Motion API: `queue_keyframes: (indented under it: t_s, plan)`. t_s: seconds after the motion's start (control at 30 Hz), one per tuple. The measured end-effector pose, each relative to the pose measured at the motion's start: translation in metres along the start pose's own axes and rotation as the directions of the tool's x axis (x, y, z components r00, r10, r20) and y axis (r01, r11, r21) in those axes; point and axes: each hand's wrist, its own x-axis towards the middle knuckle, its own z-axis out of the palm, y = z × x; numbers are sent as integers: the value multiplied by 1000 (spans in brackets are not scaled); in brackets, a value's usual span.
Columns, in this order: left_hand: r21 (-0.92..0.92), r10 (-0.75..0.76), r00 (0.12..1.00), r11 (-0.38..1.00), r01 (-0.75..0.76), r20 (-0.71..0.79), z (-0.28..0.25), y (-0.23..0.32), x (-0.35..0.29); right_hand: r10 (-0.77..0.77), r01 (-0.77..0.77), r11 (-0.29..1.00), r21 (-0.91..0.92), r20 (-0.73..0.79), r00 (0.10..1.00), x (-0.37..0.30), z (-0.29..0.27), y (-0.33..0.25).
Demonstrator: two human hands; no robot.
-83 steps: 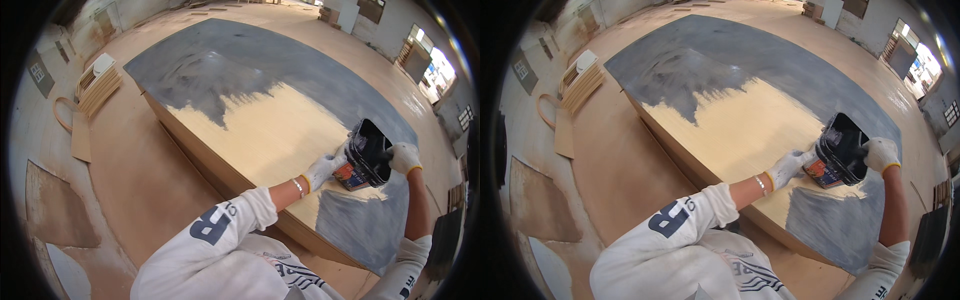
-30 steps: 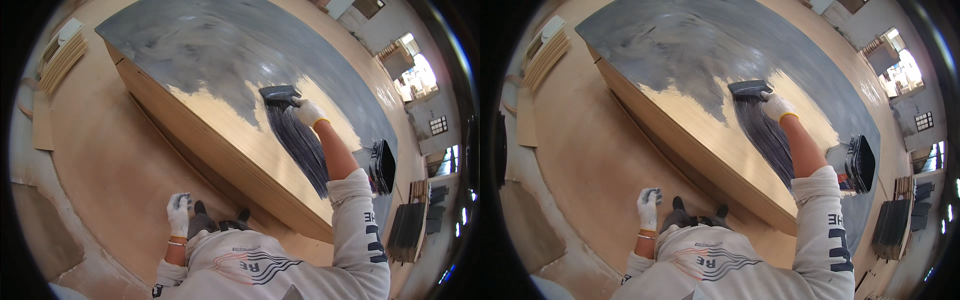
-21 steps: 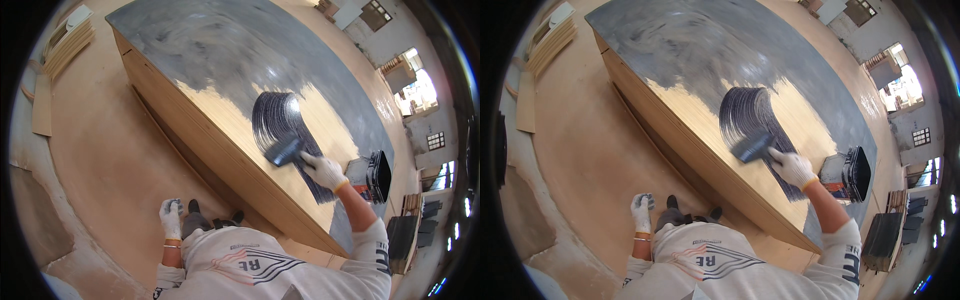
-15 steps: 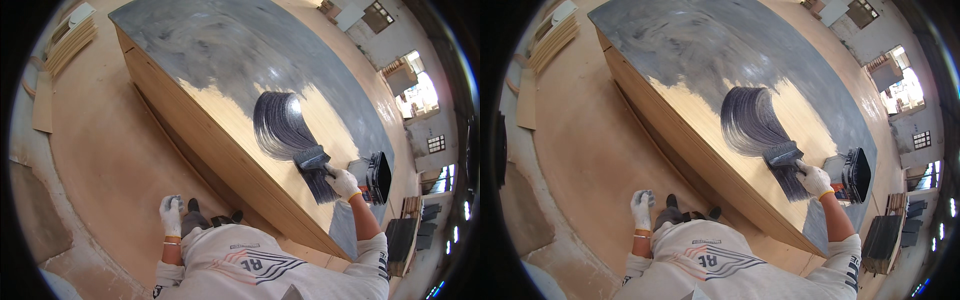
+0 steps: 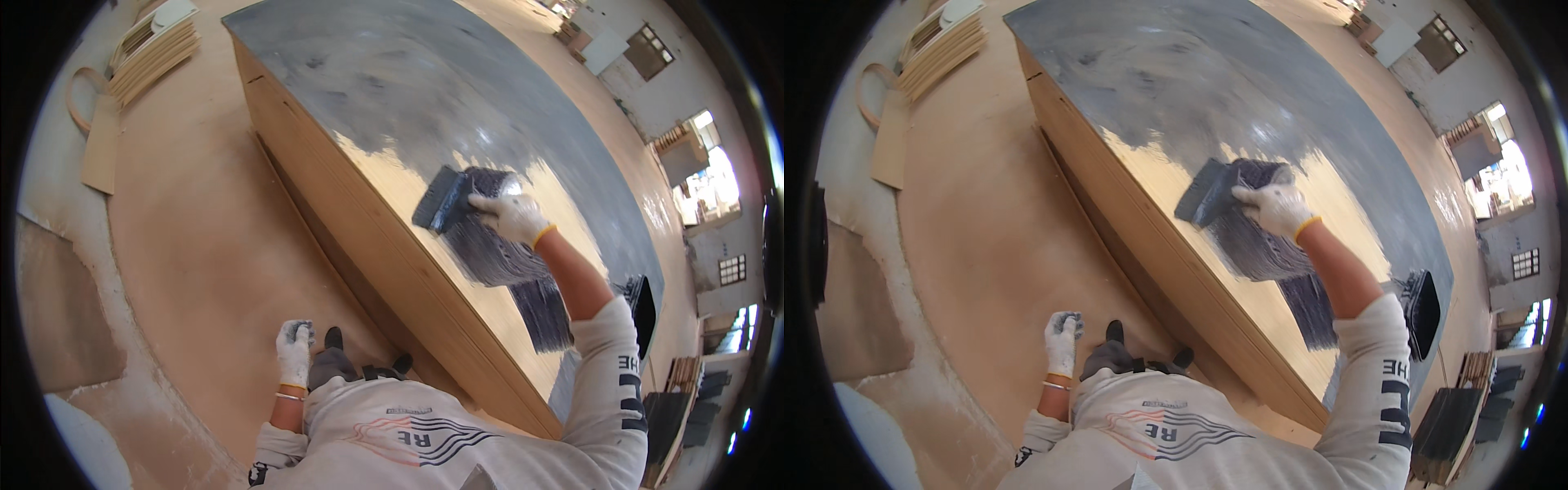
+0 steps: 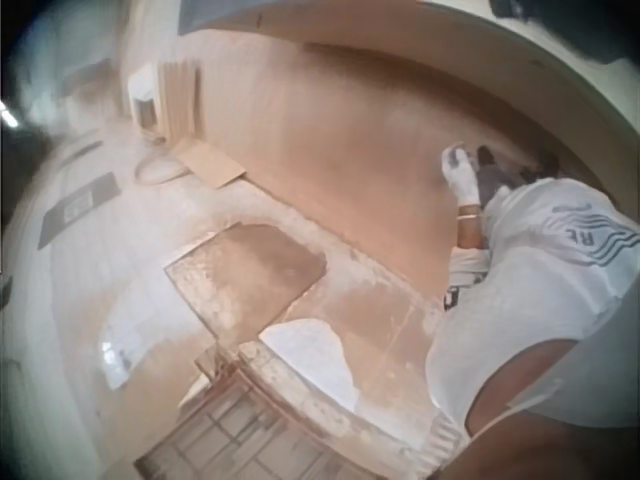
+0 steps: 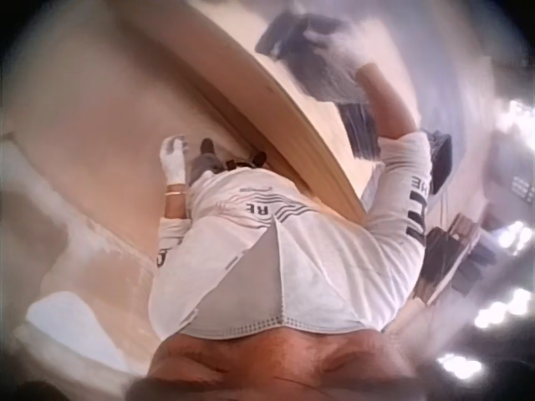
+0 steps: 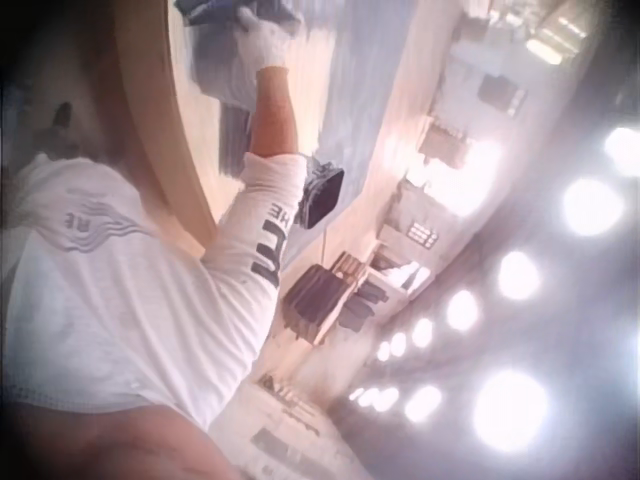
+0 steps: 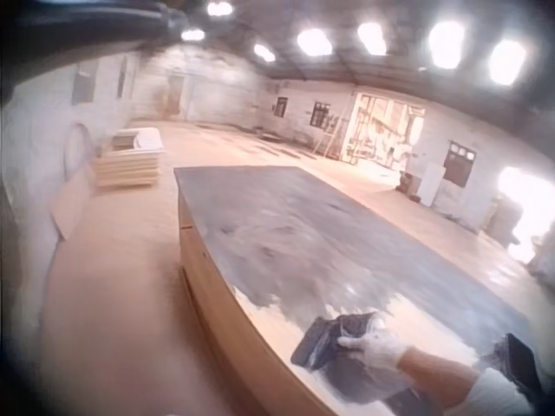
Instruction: The person applies dark gray paint to a large curved wooden tabletop using a wide brush. They repeatedly dip the brush into a paint bucket and spread the paint across the surface in broad strokes, gradually covering more of the tabletop.
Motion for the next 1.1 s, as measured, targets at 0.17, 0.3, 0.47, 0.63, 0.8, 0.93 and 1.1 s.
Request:
queue_keyframes:
  t_s: [0.17,0.3,0.47,0.63,0.8,0.93,1.1]
  plan:
    - [36,-1,993,999,5,-115,-34,-13,-14,17,-15,999,-44,61,998,111,-31,-18]
    - [0,-84,963,996,87,-257,-62,-43,-25,-103,104,995,12,-60,993,138,-25,-21]
    - [20,-326,861,932,362,-389,-131,-157,-47,-421,421,903,-85,26,907,61,-3,33]
    - [-40,-492,679,824,566,-545,-156,-221,-93,-519,561,767,-313,211,828,15,-5,55]
    - [-41,-514,704,821,570,-490,-156,-229,-100,-642,598,724,-345,-17,767,117,-16,28]
    - [-96,-418,725,892,442,-548,-149,-215,-97,-475,468,837,-284,46,879,212,-58,-34]
    - [-150,-409,733,906,395,-543,-149,-206,-116,-622,575,721,-386,6,783,272,-71,-51]
